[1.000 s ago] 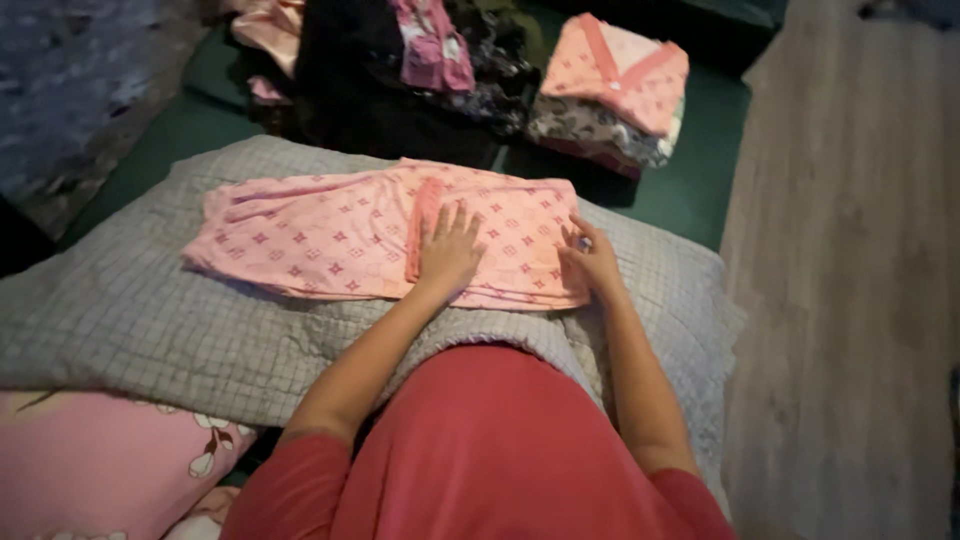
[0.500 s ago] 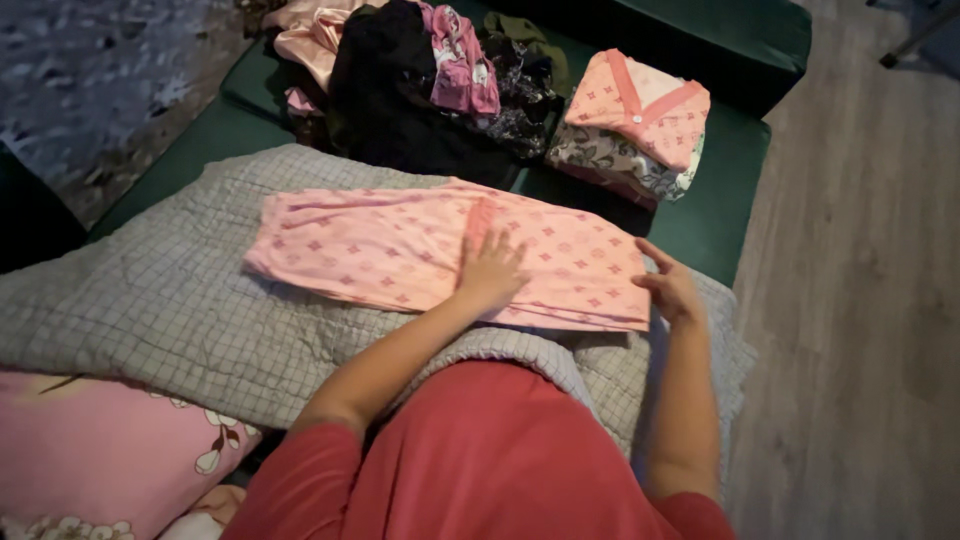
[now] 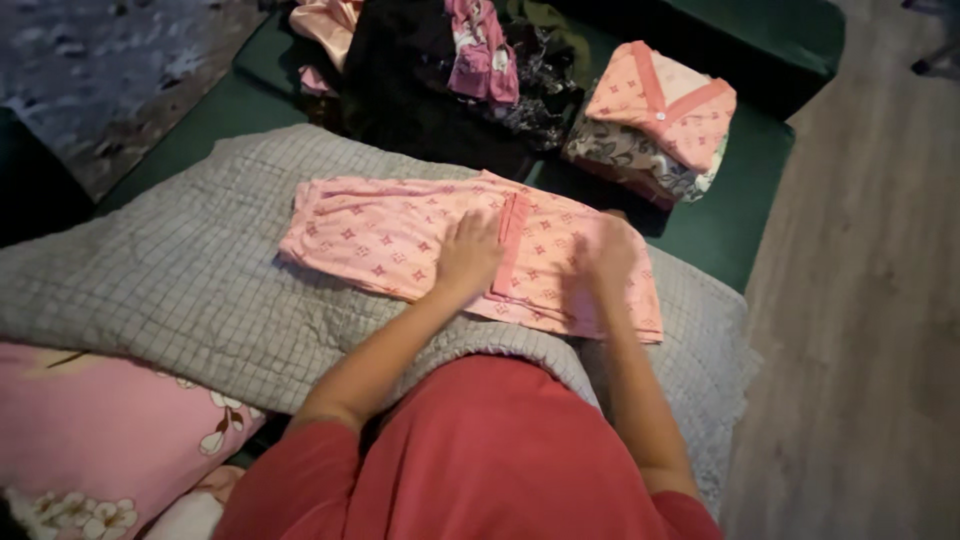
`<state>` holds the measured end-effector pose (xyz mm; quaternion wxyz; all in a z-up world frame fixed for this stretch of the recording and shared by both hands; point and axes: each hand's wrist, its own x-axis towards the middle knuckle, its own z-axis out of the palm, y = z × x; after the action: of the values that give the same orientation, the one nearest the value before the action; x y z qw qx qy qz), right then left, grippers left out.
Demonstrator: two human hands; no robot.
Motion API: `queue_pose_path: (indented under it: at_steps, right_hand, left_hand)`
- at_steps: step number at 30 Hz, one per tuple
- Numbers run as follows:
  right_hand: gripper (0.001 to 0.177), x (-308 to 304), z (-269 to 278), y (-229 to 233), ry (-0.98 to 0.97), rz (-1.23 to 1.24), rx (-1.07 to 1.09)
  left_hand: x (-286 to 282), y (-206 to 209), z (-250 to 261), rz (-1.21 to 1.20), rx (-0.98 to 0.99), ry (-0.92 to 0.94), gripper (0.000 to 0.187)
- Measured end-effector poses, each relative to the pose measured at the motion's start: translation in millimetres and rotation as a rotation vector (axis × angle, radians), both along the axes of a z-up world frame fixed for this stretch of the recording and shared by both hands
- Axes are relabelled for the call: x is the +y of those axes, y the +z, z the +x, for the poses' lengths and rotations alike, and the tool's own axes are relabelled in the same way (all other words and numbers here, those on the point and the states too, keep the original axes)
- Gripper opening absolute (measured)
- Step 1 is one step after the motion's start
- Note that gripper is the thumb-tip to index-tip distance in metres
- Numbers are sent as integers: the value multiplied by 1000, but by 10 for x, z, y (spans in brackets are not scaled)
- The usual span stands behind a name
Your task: The person folds several garments on a bed, including a pink patterned top, a pink cartoon-print top, and a black top. Each item is smoothed, folded into a compact rectangle, and placed on a growing stack on the bed.
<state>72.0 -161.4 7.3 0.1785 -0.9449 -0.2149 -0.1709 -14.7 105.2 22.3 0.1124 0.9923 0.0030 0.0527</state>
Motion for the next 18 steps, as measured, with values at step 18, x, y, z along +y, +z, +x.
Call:
queue_pose_path:
  at_steps: [18]
  right_hand:
    - [58,654,-301,-159,26,-111,131]
  left_hand:
    - [2590,206,-589,107,77,561,56]
